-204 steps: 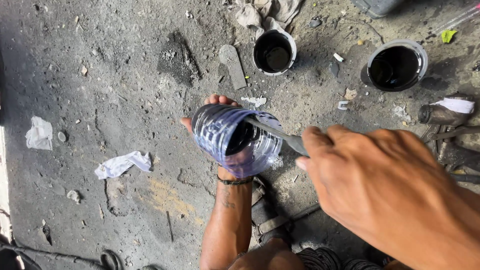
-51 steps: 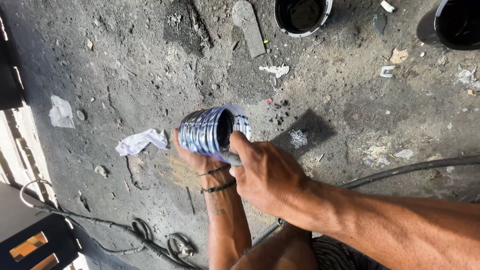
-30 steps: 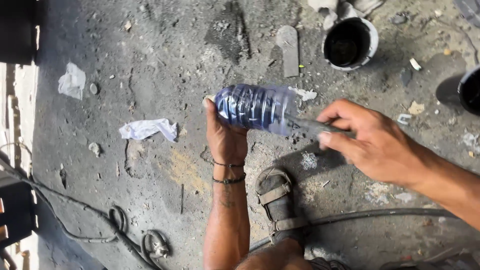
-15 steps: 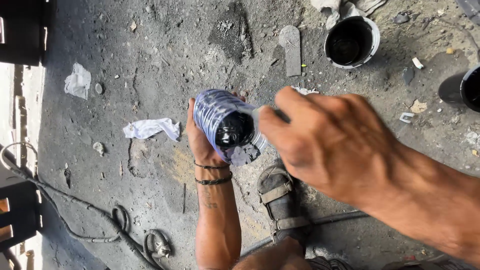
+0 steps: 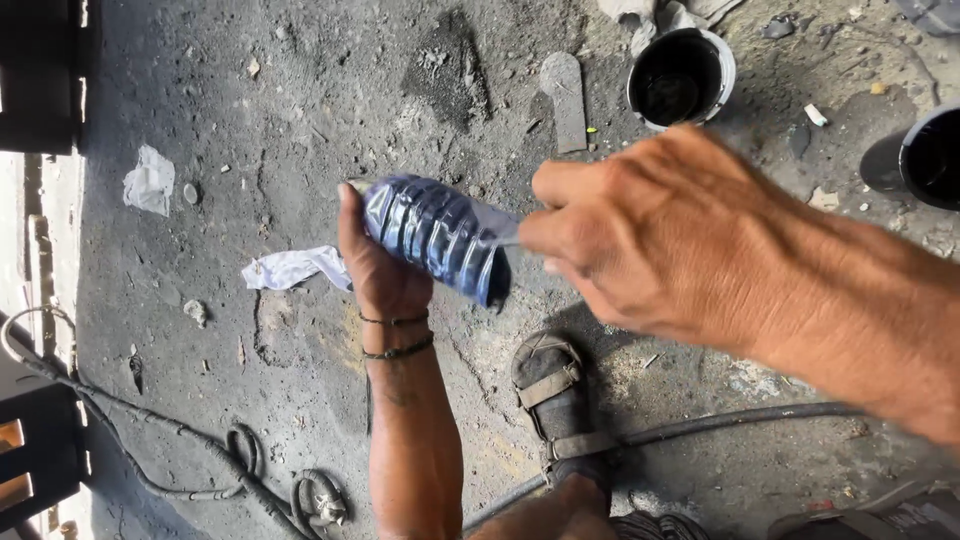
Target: Scraping and mixing black substance inside a plastic bottle using a metal tool
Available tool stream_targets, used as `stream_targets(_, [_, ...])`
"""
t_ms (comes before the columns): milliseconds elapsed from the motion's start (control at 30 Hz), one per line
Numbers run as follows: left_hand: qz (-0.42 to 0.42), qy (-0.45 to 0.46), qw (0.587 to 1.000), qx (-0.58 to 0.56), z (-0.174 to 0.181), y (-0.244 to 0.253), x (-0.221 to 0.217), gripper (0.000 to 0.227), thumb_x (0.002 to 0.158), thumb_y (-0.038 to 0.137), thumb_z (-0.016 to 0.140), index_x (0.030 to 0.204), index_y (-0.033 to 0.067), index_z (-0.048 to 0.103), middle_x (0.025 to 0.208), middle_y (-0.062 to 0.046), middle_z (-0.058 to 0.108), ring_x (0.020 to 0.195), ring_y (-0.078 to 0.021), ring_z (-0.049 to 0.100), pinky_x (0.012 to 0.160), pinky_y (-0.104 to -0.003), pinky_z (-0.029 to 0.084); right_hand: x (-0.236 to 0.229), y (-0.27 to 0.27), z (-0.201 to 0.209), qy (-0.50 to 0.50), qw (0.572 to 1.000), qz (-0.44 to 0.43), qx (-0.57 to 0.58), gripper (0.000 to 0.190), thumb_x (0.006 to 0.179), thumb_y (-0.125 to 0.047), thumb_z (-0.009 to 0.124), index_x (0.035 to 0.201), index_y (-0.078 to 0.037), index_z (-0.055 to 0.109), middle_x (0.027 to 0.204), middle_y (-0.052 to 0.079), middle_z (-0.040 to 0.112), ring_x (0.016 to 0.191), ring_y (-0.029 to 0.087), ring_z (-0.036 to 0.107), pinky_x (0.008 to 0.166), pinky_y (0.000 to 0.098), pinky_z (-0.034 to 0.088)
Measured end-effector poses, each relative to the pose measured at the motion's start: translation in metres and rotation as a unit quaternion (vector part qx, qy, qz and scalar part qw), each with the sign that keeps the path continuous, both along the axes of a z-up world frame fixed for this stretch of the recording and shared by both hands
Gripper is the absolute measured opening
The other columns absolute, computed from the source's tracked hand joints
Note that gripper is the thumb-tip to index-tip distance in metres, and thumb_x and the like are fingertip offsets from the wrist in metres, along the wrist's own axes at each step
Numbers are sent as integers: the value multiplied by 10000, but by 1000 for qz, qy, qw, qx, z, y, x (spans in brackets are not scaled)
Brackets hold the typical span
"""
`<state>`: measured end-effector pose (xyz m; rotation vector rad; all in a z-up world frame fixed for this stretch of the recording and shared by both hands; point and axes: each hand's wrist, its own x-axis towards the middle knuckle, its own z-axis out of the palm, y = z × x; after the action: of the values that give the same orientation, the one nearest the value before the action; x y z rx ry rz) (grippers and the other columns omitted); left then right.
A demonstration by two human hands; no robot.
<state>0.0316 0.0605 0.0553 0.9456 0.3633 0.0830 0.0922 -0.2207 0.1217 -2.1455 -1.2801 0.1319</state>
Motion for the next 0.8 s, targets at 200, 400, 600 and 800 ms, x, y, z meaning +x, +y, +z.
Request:
stream_targets(200, [108, 25, 994, 3, -3, 24, 7, 420, 996, 431, 558, 1030, 27, 667, 862, -74, 724, 753, -222, 740, 683, -335, 656, 13, -46, 2, 14, 980, -68, -185, 67, 905, -199, 719, 842, -204, 740, 738, -26, 688, 284, 110, 521, 245, 253, 497])
stream_targets(400, [68, -13, 991, -116, -36, 42, -7, 388, 1085, 341, 421, 1301, 62, 583, 1117, -154, 664, 977, -268, 692, 825, -373, 670, -28, -50, 21, 150, 974, -166, 24, 255, 728, -107, 797, 975, -45, 778, 813, 59, 764, 241, 162, 466, 201, 284, 390])
stream_targets(600, [95, -20, 986, -133, -36, 28, -1, 392, 1080, 368, 442, 1272, 64, 599, 1086, -145, 684, 941, -253, 707, 809, -355, 674, -35, -34, 45, 136, 973, -180, 37, 315, 643, -123, 849, 937, -81, 745, 734, 5, 694, 340, 143, 551, 304, 295, 456])
stream_targets(800, [127, -31, 979, -155, -29, 20, -8, 402, 1075, 400, 467, 1237, 65, 618, 1049, -133, 708, 897, -236, 725, 791, -334, 678, -31, -17, 57, 58, 987, -151, 21, 207, 774, -89, 786, 965, -59, 711, 681, 20, 602, 321, 158, 499, 298, 342, 411])
